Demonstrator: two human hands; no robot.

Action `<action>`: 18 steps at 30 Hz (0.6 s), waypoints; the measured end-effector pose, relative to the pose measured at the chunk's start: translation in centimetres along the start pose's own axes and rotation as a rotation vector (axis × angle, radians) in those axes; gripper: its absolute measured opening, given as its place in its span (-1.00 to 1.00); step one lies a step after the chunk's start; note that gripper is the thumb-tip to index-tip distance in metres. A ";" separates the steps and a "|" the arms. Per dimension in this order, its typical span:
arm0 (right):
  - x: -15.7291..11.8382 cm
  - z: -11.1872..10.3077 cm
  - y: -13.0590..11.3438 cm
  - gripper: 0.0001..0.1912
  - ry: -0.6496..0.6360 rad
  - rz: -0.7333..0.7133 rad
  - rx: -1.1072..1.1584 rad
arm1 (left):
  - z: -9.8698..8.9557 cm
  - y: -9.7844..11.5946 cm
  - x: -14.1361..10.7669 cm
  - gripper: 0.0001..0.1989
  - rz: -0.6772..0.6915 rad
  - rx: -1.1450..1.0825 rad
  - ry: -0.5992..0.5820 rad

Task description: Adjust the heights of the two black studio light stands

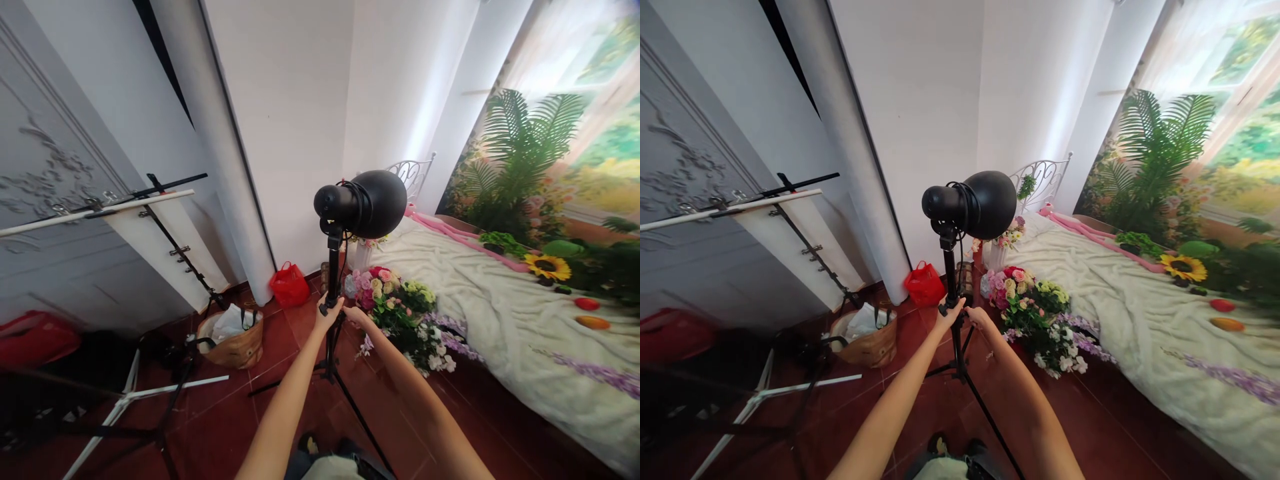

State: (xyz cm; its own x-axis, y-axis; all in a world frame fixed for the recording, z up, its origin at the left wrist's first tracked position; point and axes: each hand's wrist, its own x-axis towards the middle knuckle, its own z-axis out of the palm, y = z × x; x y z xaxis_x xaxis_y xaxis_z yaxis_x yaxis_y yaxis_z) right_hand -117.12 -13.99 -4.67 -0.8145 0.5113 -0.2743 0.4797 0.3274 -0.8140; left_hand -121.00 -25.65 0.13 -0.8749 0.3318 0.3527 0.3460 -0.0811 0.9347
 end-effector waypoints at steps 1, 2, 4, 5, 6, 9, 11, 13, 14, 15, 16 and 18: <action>0.1 0.0 0.0 -0.55 -0.017 0.030 -0.046 | 0.1 -0.1 0.0 -0.77 0.000 0.004 -0.002; 0.1 0.0 0.1 -0.53 -0.026 0.055 -0.087 | 0.1 -0.2 0.0 -0.77 0.000 0.005 -0.008; -0.1 0.0 0.2 -0.51 -0.021 0.074 -0.148 | 0.1 -0.2 -0.1 -0.78 0.000 0.001 -0.020; -0.2 0.1 0.2 -0.50 -0.012 0.068 -0.167 | 0.0 -0.1 -0.1 -0.78 -0.001 -0.001 -0.022; -0.4 0.1 0.2 -0.51 -0.001 0.056 -0.180 | 0.0 0.0 -0.1 -0.78 -0.005 -0.001 -0.023; -1.1 0.4 0.3 -0.53 0.046 -0.038 -0.185 | -0.1 0.3 -0.2 -0.77 -0.018 0.013 -0.011; -1.7 0.6 0.6 -0.52 0.110 -0.213 -0.158 | -0.1 0.4 -0.1 -0.78 -0.018 0.030 -0.004; -2.2 0.8 1.1 -0.51 0.157 -0.409 -0.141 | 0.1 0.4 -0.1 -0.78 -0.018 0.045 0.008; -2.3 0.9 1.3 -0.51 0.160 -0.481 -0.145 | 0.2 0.4 0.0 -0.79 -0.021 0.050 0.013; -2.4 1.0 1.6 -0.51 0.153 -0.523 -0.159 | 0.3 0.4 0.0 -0.79 -0.027 0.054 0.017; -2.4 1.0 1.8 -0.52 0.147 -0.546 -0.179 | 0.4 0.5 0.1 -0.78 -0.034 0.056 0.021; -2.0 0.9 2.1 -0.52 0.147 -0.564 -0.245 | 0.5 0.7 0.2 -0.78 -0.046 0.059 0.023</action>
State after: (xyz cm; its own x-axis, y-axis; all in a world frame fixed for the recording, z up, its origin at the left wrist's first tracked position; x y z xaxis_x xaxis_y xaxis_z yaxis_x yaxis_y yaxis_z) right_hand -114.76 -15.06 -6.33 -0.9190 0.3051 0.2499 0.0647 0.7417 -0.6676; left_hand -120.78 -25.20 0.78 -0.8978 0.3122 0.3107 0.3239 -0.0100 0.9460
